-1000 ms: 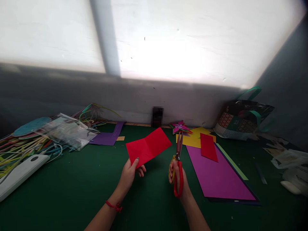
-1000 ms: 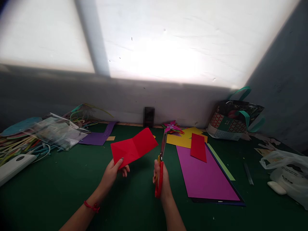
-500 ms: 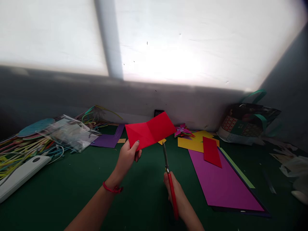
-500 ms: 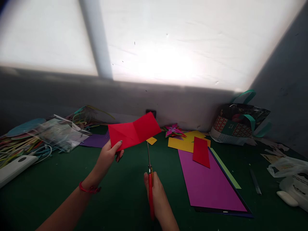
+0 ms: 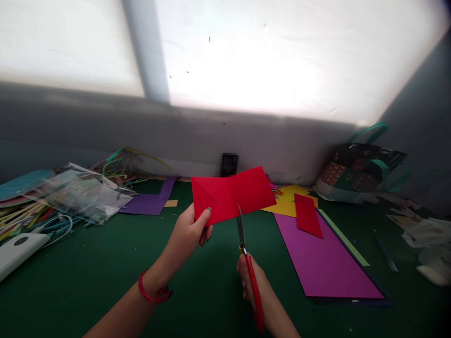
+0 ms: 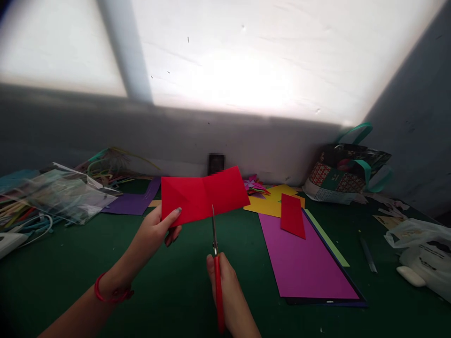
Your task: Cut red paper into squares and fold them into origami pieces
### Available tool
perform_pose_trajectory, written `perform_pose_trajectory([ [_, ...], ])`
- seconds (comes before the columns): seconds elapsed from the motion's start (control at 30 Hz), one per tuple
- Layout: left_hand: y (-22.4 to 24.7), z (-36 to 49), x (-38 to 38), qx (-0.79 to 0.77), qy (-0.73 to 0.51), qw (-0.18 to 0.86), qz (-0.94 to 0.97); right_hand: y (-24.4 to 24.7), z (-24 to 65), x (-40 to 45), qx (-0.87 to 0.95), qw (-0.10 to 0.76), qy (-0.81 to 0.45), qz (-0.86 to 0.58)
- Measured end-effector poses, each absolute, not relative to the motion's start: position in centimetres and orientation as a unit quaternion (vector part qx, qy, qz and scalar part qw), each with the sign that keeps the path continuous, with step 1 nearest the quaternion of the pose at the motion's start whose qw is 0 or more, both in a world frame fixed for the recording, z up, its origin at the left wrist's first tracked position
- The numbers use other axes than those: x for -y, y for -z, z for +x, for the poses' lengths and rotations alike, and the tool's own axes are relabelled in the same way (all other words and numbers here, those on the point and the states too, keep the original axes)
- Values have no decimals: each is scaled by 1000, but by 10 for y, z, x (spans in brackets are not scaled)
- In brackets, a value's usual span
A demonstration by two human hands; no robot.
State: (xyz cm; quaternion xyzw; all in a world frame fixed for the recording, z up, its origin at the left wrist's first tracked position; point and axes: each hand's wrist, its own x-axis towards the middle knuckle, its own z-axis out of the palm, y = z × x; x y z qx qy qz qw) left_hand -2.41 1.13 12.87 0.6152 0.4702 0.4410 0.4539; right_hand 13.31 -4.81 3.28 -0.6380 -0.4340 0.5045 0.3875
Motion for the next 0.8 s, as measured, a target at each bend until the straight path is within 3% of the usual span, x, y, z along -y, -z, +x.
perform_pose_trajectory([
  [0.67,-135,-26,-7,-511,-437,460,580,-35,131,53,461,346,-535,-618],
  [0.8,-134,-29,-10,-520,-459,416,589,-47,139,54,506,321,-526,-603],
])
